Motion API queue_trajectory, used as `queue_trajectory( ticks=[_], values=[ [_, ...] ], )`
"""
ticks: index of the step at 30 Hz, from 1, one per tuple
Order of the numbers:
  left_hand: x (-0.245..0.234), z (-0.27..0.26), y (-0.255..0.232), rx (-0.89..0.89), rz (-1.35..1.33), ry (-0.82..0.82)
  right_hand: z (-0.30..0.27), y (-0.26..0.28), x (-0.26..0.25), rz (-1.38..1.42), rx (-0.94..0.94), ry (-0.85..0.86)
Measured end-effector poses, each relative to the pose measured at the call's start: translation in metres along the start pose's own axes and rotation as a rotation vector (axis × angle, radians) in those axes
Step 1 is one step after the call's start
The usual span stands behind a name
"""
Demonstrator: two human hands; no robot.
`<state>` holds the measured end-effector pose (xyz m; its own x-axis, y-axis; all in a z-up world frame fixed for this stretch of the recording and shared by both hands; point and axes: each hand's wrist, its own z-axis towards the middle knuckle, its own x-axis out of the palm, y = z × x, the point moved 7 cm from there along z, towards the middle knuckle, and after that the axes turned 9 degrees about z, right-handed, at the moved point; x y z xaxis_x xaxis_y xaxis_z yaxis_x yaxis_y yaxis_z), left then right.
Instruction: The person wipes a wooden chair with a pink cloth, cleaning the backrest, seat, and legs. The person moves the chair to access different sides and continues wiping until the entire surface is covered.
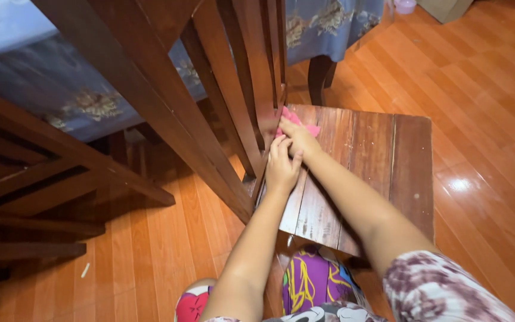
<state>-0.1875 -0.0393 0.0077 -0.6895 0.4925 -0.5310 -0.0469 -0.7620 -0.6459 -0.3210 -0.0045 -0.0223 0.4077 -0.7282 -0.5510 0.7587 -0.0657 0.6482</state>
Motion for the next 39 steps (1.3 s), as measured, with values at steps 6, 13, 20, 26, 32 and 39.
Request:
queue_trajectory(
  ticks=[6, 13, 20, 26, 32, 39],
  values=[
    [-0.015, -0.021, -0.021, -0.059, 0.004, 0.104, -0.134, 0.138, -0.021, -0.119, -0.082, 0.37],
    [0.015, 0.027, -0.015, -0.029, -0.046, -0.075, -0.035, 0.021, 0.001, -0.41, 0.334, 0.477],
    [0.037, 0.012, -0.023, 0.01, 0.175, 0.008, 0.027, -0.098, -0.008, -0.532, 0.498, 0.148],
    [0.035, 0.006, -0.014, -0.04, 0.062, 0.012, 0.05, -0.135, -0.005, -0.518, 0.553, 0.073],
    [0.053, 0.014, -0.007, -0.066, 0.162, 0.22, -0.024, -0.109, -0.055, -0.467, 0.33, 0.118],
    [0.056, 0.004, -0.018, 0.026, 0.333, 0.448, -0.166, -0.146, -0.225, -0.861, 0.481, -0.235]
  ],
)
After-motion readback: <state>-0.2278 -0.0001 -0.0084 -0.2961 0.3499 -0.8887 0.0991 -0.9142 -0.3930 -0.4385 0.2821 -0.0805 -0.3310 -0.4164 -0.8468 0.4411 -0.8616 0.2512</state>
